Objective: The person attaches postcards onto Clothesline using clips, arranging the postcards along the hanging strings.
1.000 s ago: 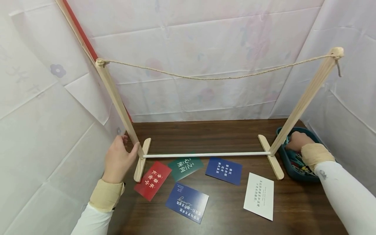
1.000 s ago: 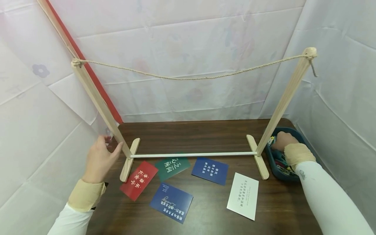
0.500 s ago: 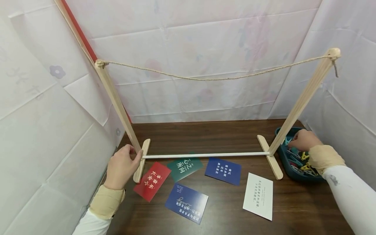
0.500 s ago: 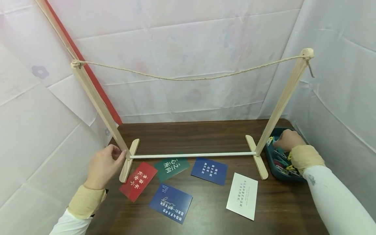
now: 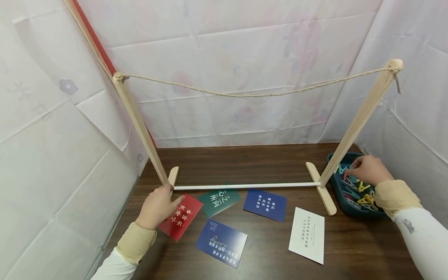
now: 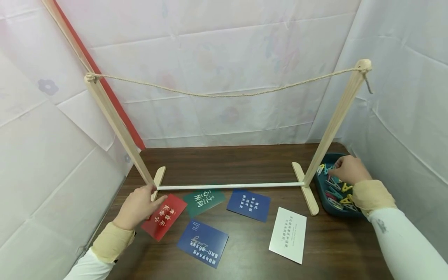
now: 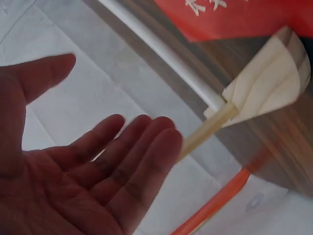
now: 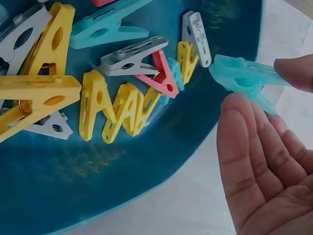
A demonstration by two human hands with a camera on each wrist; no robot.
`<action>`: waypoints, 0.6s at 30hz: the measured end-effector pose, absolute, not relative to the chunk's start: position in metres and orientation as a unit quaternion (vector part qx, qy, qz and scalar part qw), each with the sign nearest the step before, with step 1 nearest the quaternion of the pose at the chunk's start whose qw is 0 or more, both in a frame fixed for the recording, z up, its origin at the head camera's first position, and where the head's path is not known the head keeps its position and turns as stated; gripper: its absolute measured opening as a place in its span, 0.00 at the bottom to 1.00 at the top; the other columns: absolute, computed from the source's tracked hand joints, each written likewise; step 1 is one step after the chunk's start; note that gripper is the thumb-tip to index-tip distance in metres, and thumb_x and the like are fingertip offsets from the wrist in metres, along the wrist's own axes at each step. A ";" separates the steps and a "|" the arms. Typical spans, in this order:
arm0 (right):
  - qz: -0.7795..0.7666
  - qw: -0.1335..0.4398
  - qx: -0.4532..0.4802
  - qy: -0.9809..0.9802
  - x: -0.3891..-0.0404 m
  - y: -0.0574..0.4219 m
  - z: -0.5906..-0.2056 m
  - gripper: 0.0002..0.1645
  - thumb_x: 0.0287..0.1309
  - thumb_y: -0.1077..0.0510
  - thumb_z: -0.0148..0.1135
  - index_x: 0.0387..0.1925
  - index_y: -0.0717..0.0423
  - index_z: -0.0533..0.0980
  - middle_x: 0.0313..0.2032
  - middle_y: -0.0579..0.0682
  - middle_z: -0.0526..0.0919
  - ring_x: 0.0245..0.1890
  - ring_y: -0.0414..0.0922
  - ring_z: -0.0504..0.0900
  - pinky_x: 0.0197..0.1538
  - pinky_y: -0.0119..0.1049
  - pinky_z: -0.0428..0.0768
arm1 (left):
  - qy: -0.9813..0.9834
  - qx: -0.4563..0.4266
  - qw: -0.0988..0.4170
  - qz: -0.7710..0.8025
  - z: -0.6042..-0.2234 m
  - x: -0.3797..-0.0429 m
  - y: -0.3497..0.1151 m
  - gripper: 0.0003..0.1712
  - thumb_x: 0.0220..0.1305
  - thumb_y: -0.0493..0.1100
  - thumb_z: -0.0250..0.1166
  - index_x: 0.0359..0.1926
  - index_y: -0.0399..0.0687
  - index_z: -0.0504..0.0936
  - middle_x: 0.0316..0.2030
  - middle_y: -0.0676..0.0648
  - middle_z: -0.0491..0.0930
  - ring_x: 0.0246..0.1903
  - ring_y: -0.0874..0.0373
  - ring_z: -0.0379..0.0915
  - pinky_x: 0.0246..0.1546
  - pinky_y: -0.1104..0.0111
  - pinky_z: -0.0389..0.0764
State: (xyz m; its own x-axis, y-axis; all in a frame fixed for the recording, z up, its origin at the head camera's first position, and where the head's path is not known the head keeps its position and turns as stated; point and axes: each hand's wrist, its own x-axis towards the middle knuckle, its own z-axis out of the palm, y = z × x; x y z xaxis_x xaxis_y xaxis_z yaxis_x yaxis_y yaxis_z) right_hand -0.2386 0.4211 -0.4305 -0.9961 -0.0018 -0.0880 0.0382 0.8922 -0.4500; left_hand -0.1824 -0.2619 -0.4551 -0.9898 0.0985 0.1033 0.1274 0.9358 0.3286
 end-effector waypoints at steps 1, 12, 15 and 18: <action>-0.232 0.039 0.010 0.972 -0.237 0.420 -0.429 0.21 0.65 0.50 0.74 0.35 0.67 0.81 0.22 0.50 0.79 0.24 0.47 0.75 0.28 0.41 0.73 | -0.984 -0.054 0.027 -0.170 -0.456 -0.182 -0.260 0.34 0.63 0.50 0.80 0.54 0.24 0.81 0.28 0.39 0.84 0.20 0.54 0.76 0.20 0.61 0.79; -0.232 -0.011 0.001 0.973 -0.226 0.414 -0.415 0.24 0.65 0.53 0.75 0.40 0.73 0.80 0.30 0.59 0.84 0.27 0.48 0.79 0.29 0.41 0.77 | -0.982 -0.036 -0.077 -0.168 -0.475 -0.189 -0.250 0.34 0.55 0.51 0.84 0.47 0.29 0.79 0.24 0.46 0.78 0.24 0.56 0.77 0.28 0.61 0.86; -0.236 -0.018 0.001 0.971 -0.224 0.412 -0.413 0.24 0.65 0.52 0.75 0.41 0.73 0.80 0.31 0.62 0.85 0.28 0.48 0.80 0.30 0.41 0.78 | -0.982 -0.039 -0.087 -0.163 -0.482 -0.191 -0.249 0.30 0.56 0.53 0.83 0.42 0.33 0.80 0.25 0.46 0.79 0.24 0.56 0.77 0.27 0.63 0.84; -0.240 -0.026 0.002 0.970 -0.221 0.410 -0.411 0.25 0.66 0.52 0.75 0.42 0.74 0.80 0.33 0.64 0.87 0.29 0.48 0.82 0.30 0.40 0.80 | -0.982 -0.046 -0.089 -0.159 -0.487 -0.192 -0.248 0.29 0.54 0.54 0.84 0.39 0.35 0.81 0.25 0.47 0.80 0.25 0.57 0.77 0.27 0.64 0.83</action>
State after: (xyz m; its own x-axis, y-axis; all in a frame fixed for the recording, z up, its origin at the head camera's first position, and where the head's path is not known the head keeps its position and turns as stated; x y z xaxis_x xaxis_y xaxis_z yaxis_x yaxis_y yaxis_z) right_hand -0.2211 0.4102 -0.4114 -0.9987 0.0155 0.0494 -0.0093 0.8848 -0.4658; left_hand -0.1924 -0.2479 -0.4869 -0.9798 0.1193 -0.1607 0.0625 0.9451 0.3206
